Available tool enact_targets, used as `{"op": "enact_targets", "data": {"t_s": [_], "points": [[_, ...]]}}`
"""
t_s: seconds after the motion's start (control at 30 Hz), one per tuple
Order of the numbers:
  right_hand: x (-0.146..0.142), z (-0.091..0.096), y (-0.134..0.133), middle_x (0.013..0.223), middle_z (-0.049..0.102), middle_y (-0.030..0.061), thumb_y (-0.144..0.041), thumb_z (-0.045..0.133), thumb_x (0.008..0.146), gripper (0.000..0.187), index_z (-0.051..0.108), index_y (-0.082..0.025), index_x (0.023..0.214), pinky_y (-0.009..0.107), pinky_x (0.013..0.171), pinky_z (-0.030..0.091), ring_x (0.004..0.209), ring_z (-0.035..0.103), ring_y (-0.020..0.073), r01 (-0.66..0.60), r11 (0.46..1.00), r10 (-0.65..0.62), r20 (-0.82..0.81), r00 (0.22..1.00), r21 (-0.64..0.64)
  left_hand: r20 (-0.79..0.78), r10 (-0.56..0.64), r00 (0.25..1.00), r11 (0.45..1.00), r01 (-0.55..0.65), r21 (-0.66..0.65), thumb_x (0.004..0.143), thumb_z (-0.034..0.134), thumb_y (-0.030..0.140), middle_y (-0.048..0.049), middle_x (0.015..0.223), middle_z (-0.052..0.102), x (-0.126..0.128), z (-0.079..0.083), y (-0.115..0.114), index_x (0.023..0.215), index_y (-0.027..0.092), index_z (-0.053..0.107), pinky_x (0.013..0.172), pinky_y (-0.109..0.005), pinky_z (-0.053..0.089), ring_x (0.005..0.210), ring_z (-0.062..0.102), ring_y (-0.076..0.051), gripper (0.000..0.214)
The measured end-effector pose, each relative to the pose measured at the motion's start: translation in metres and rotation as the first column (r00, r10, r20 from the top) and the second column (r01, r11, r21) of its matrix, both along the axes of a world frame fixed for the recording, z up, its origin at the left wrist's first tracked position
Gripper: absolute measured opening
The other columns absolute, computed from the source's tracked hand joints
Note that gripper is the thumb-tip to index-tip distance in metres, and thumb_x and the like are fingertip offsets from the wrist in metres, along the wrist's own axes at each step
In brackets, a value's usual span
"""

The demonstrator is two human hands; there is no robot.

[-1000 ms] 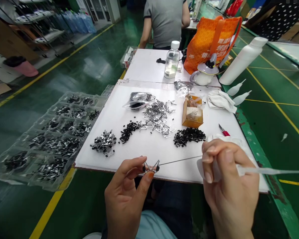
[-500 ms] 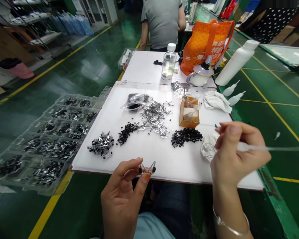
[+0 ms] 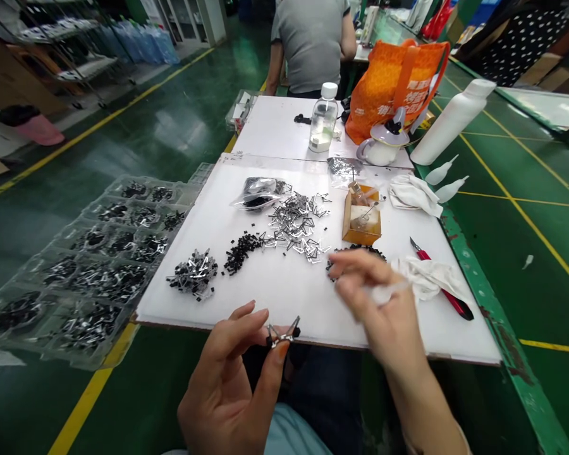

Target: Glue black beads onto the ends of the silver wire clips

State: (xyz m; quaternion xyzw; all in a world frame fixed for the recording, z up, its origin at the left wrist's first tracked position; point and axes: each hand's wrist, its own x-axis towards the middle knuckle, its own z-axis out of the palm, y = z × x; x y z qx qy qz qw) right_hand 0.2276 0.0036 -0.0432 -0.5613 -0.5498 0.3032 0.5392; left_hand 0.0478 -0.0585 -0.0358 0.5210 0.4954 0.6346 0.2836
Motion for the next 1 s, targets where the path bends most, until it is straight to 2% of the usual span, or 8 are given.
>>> {"op": "enact_targets", "data": {"t_s": [0.07,0.13,0.23,0.37,0.57,0.83,0.93,1.0], "points": [[-0.016,-0.005,-0.026,0.095,0.07,0.0078,-0.046,0.075,0.092,0.024,0.083,-0.028,0.106,0.032,0.065,0.051,0.075,0.061,0.0185,-0.122,0.992,0.122,-0.11,0.986,0.005,-0.114,-0.015,0.993,0.997,0.023,0.07,0.083,0.073,-0.002,0.0042,0.089,0.081,-0.003,0.001,0.002,0.122,0.032,0.074,0.109,-0.044,0.057,0.072,0.073,-0.015,0.052],[-0.026,-0.009,-0.043,0.102,0.07,0.0098,-0.038,0.077,0.091,0.018,0.085,-0.03,0.106,0.032,0.067,0.053,0.086,0.065,0.022,-0.171,0.985,0.172,-0.192,0.966,0.023,-0.197,-0.007,0.98,0.993,0.031,0.118,0.082,0.073,-0.001,0.004,0.088,0.082,-0.004,0.003,0.003,0.12,0.03,0.073,0.107,-0.045,0.059,0.066,0.072,-0.015,0.049],[-0.032,-0.014,-0.056,0.105,0.069,0.01,-0.03,0.077,0.091,0.018,0.084,-0.031,0.108,0.029,0.065,0.054,0.093,0.066,0.0228,-0.155,0.987,0.16,-0.242,0.957,0.041,-0.254,0.019,0.967,0.99,0.018,0.141,0.084,0.073,0.001,0.0038,0.084,0.082,-0.004,0.005,0.004,0.117,0.03,0.073,0.104,-0.048,0.061,0.062,0.072,-0.015,0.044],[-0.033,-0.019,-0.062,0.099,0.069,0.0075,-0.028,0.076,0.092,0.019,0.083,-0.034,0.109,0.033,0.079,0.057,0.101,0.066,0.0242,-0.09,0.996,0.092,-0.268,0.959,0.021,-0.306,0.043,0.951,0.987,0.007,0.161,0.083,0.074,0.001,0.0046,0.081,0.08,-0.001,0.005,0.003,0.114,0.028,0.073,0.105,-0.047,0.06,0.059,0.071,-0.013,0.041],[-0.037,-0.023,-0.069,0.105,0.068,0.0069,-0.023,0.077,0.091,0.019,0.082,-0.032,0.107,0.031,0.074,0.056,0.098,0.067,0.0223,-0.016,0.998,0.03,-0.24,0.97,0.059,-0.355,0.037,0.934,0.977,0.04,0.208,0.079,0.074,-0.002,0.0035,0.084,0.082,-0.002,0.003,0.002,0.113,0.026,0.075,0.109,-0.045,0.057,0.061,0.073,-0.013,0.044],[-0.047,-0.01,-0.064,0.1,0.07,0.0053,-0.026,0.077,0.092,0.012,0.082,-0.032,0.102,0.032,0.072,0.055,0.09,0.068,0.0217,0.091,0.991,-0.084,-0.079,0.993,0.102,-0.383,0.02,0.923,0.974,0.069,0.217,0.08,0.074,-0.003,0.002,0.087,0.084,-0.002,0.001,0.002,0.114,0.025,0.075,0.109,-0.043,0.056,0.062,0.075,-0.013,0.043],[-0.048,-0.011,-0.065,0.1,0.07,0.0052,-0.026,0.077,0.092,0.013,0.082,-0.032,0.102,0.033,0.076,0.055,0.094,0.068,0.0224,0.11,0.987,-0.105,-0.053,0.993,0.114,-0.361,0.016,0.932,0.98,0.058,0.192,0.081,0.074,-0.003,0.0033,0.084,0.081,0.0,0.003,0.004,0.113,0.024,0.075,0.109,-0.041,0.056,0.063,0.075,-0.011,0.042],[-0.048,-0.015,-0.067,0.101,0.07,0.0049,-0.027,0.077,0.092,0.014,0.081,-0.031,0.105,0.032,0.076,0.055,0.088,0.068,0.0203,0.103,0.99,-0.095,-0.085,0.992,0.1,-0.31,0.0,0.951,0.981,0.06,0.183,0.081,0.074,-0.004,0.0037,0.086,0.081,0.001,0.003,0.004,0.114,0.024,0.076,0.111,-0.04,0.055,0.065,0.075,-0.011,0.043]]}}
